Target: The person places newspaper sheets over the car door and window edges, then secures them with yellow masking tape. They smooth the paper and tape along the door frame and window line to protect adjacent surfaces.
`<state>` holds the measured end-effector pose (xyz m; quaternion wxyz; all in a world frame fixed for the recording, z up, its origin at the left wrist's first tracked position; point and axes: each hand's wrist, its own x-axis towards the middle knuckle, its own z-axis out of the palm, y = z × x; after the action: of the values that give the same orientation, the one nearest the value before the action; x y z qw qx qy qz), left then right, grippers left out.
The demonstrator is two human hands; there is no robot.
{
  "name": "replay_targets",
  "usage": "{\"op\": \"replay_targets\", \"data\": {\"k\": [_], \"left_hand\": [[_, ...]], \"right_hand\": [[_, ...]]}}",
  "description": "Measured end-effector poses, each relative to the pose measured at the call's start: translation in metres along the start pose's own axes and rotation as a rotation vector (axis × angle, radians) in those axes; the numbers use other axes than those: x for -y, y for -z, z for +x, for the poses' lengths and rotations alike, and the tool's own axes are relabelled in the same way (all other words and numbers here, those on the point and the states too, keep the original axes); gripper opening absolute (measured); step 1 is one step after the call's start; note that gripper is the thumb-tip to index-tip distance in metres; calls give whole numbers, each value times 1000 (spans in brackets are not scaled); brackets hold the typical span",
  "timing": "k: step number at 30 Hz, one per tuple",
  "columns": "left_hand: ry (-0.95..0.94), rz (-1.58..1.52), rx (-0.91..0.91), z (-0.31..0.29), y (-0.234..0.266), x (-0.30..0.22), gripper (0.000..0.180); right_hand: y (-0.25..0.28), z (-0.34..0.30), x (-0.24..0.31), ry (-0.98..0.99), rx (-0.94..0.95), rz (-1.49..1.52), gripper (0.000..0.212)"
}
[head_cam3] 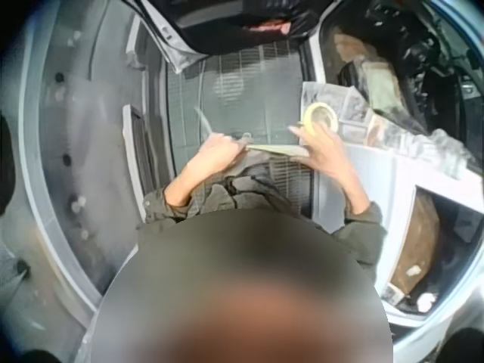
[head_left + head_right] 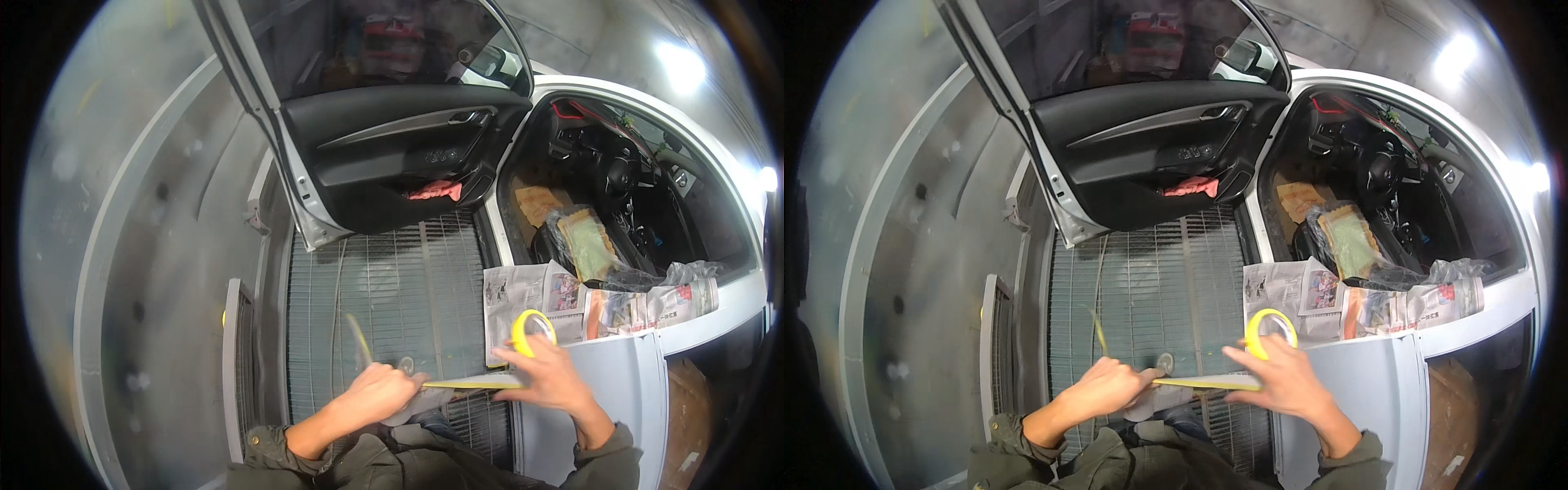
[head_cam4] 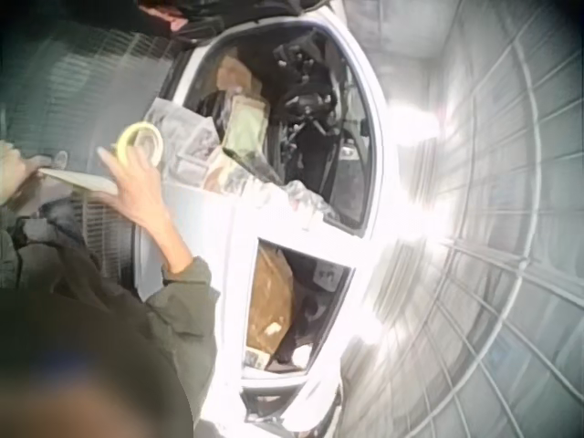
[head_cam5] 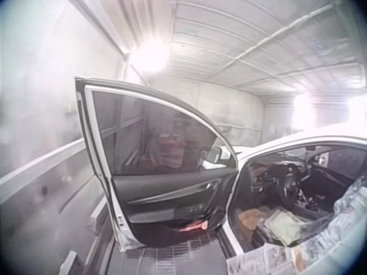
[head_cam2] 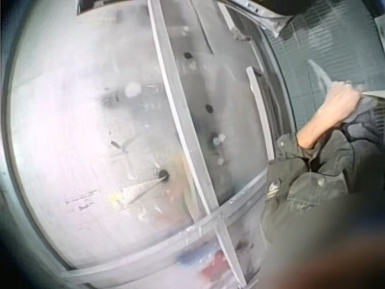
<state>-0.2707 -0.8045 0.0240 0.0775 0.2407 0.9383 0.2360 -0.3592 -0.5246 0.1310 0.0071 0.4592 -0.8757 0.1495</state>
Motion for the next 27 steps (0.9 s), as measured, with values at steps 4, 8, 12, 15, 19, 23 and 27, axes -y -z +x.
{"op": "replay_targets", "data": {"k": [4,8,12,15,19,23,27], "left_hand": [[126,83,-26,13,38,21,41],[231,54,21,39,70,46,53],[287,113,51,57,82,78,60],[341,78,41,75,92,95,70],[372,-221,133,77,102,143,96],[447,-97,-588,62,171,240,73],[590,-38,-1185,41,286,361,64]], "right_hand": [[-52,36,-54,101,76,-90,35],[-79,61,-107,195,-17,-123,29],[-85,79,-151,109,-159,-101,25],[-83,89,-176,122,-238,-40,26],[-90,89,-189,19,-207,-13,23],[-104,80,-195,-102,-159,-50,20],[-124,59,-180,-255,-224,-95,19]]}}
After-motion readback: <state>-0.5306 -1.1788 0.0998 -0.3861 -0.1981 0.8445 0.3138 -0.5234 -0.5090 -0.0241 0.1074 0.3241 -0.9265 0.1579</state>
